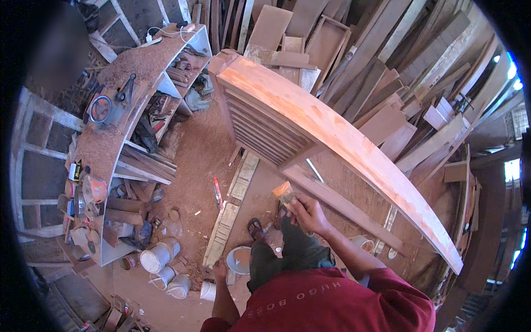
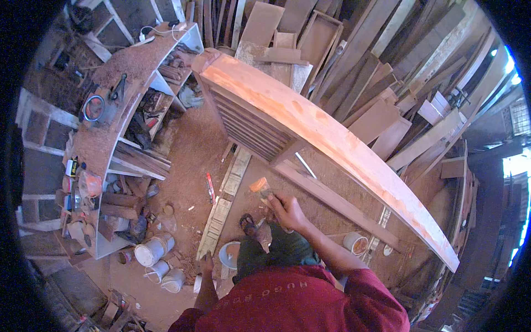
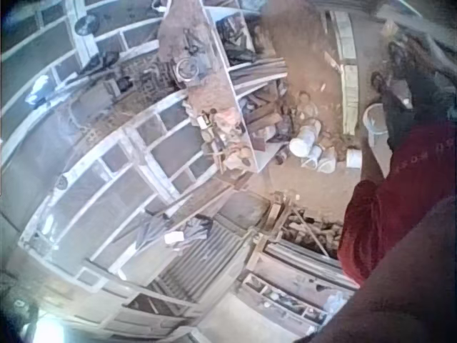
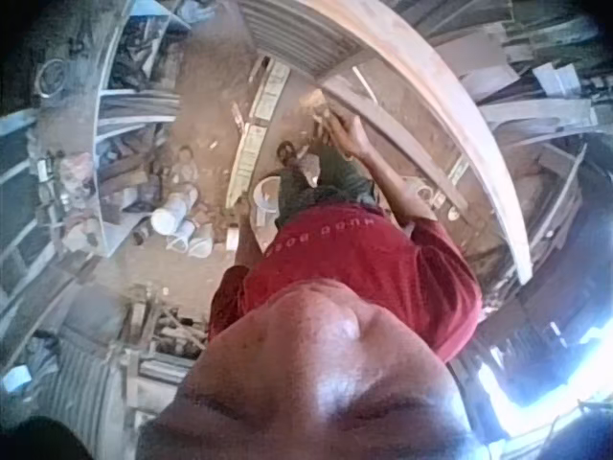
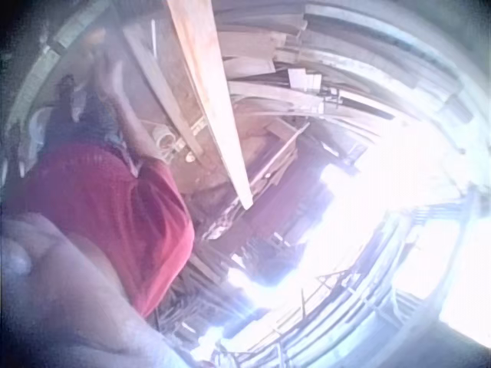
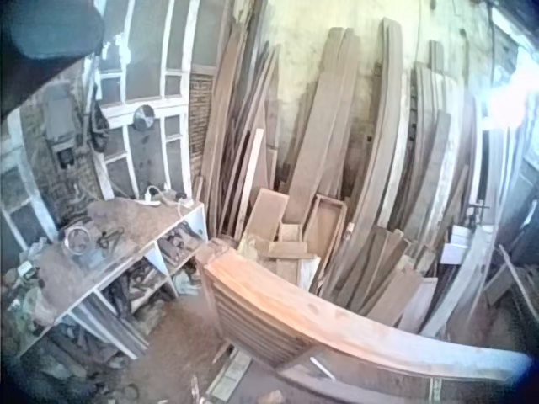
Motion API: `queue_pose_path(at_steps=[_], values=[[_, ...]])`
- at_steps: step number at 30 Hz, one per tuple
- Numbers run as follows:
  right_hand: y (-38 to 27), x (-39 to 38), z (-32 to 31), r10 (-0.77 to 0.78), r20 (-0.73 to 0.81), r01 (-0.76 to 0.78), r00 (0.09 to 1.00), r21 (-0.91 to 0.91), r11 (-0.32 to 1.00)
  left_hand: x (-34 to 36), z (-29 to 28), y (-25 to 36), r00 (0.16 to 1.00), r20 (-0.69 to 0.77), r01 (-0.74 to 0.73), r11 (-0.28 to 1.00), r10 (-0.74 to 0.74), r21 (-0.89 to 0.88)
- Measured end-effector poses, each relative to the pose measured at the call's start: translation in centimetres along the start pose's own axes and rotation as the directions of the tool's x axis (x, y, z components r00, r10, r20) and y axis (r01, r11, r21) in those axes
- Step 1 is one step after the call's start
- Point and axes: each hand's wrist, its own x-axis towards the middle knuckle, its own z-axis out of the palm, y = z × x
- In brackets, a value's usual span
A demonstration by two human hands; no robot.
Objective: The person applies a liquid finish to a wooden furniture frame using a brush, dipping the brush into a bucket of liquid and wiping it onto the curved and straight sections of the wood.
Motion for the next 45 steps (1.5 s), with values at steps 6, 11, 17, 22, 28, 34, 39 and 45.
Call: queue_pose_path(at_steps=[6, 11, 17, 22, 28, 34, 39, 45], values=[[-5.1, 1.1, -2.7, -0.022, -0.002, 0.022, 1.000, 0.005, 1.000, 3.6, 1.2, 12.4, 0.975, -0.138, -0.206, 0.948, 0.176, -0.242], [-8.1, 4.0, -6.7, -0.075, 0.106, 0.071, 0.992, 0.037, 0.997, 4.4, 3.5, 20.8, 0.966, -0.086, -0.258, 0.901, 0.243, -0.348], [-9.9, 8.7, -9.4, -0.087, 0.242, 0.085, 0.966, 0.019, 0.996, 2.3, 5.7, 27.5, 0.964, -0.015, -0.259, 0.922, 0.266, -0.289], [-11.2, 11.0, -11.0, -0.103, 0.240, 0.100, 0.965, 0.024, 0.995, 2.6, 6.6, 30.5, 0.953, 0.003, -0.288, 0.912, 0.302, -0.290], [-15.0, 13.4, -14.7, -0.187, 0.156, 0.207, 0.970, -0.127, 0.970, 3.7, 6.8, 32.9, 0.940, -0.064, -0.337, 0.877, 0.336, -0.342], [-18.7, 16.1, -21.2, -0.373, -0.167, 0.158, 0.913, -0.698, 0.699, 3.2, 4.6, 42.7, 0.908, -0.071, -0.406, 0.826, 0.412, -0.391], [-21.9, 17.6, -19.6, -0.305, -0.031, 0.084, 0.952, -0.929, 0.360, 1.8, 2.9, 49.9, 0.888, 0.051, -0.336, 0.722, 0.456, -0.604], [-24.2, 19.4, -14.9, -0.305, 0.083, 0.195, 0.949, -0.914, 0.357, 4.0, 4.7, 52.9, 0.796, -0.031, -0.437, 0.538, 0.605, -0.721]])
